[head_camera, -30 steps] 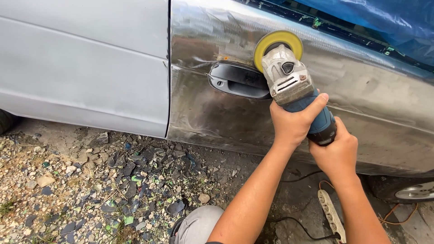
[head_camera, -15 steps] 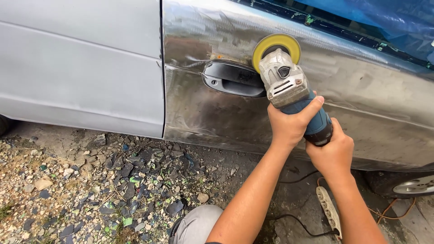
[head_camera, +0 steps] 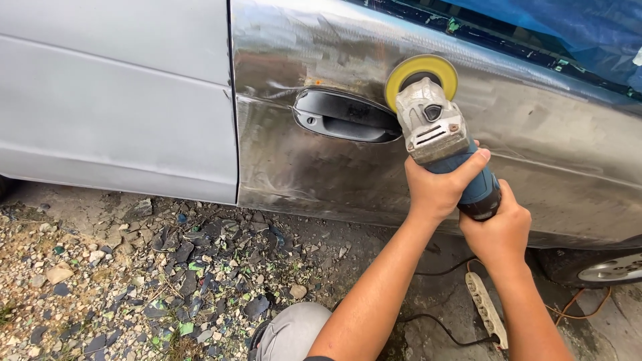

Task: Using an angle grinder to sand the paint off a car door panel

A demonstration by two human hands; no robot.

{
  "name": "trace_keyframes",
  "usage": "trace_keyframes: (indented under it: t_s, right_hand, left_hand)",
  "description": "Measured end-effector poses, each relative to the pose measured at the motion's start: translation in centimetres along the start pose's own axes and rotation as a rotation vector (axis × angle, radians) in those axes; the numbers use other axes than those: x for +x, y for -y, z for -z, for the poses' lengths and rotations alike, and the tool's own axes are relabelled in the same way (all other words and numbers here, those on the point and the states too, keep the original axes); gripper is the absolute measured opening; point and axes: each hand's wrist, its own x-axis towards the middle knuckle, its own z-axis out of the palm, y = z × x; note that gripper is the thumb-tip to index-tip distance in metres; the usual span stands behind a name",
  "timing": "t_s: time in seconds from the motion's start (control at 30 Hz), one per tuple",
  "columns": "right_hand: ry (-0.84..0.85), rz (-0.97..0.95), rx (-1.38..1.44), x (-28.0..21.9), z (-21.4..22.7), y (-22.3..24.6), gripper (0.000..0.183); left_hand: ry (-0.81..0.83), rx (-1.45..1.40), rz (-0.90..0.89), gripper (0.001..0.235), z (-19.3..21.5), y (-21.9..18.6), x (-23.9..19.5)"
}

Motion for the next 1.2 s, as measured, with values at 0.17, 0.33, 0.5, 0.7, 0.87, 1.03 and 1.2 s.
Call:
trace_keyframes:
  t_s: [0.17,0.33,0.5,0.7,0.87,1.03,1.2]
  right_hand:
    - [0.026,0.052,0.012,1.3,-1.1,2.5,0.028]
    - [0.056,0.063,-0.018,2.2,-1.6,4.8,0.026]
    - [0.029,0.102,-0.077,2.2,-1.2,4.5,0.035]
    - [0.022,-0.032,0.005,0.3,0.2,2.7,0.026]
    - [0.023,0.042,-0.002,1.2,-1.2,4.2,0.029]
    - [0.056,0.099,-0.002,1.9,-2.7,6.9,0.035]
    - [0.052,0.1,-0.043,2.3,-1.9,7.0,0.03]
  left_hand:
    - [-0.052,0.001,-0.072,0.018,1.1,-2.3,1.3]
    - [-0.093,-0.038,-0.09,0.016,2.1,-3.8,2.3]
    - [-0.089,-0.077,-0.121,0.016,1.9,-3.7,2.3]
    - [0.001,0.02,-0.001,0.017,0.6,-2.2,0.6]
    - [-0.039,-0.031,-0.059,0.018,1.8,-3.6,1.6]
    - [-0.129,-0.038,-0.072,0.018,3.7,-4.3,3.3]
    - [-0.098,-0.116,-0.17,0.02,3.3,-5.3,2.9]
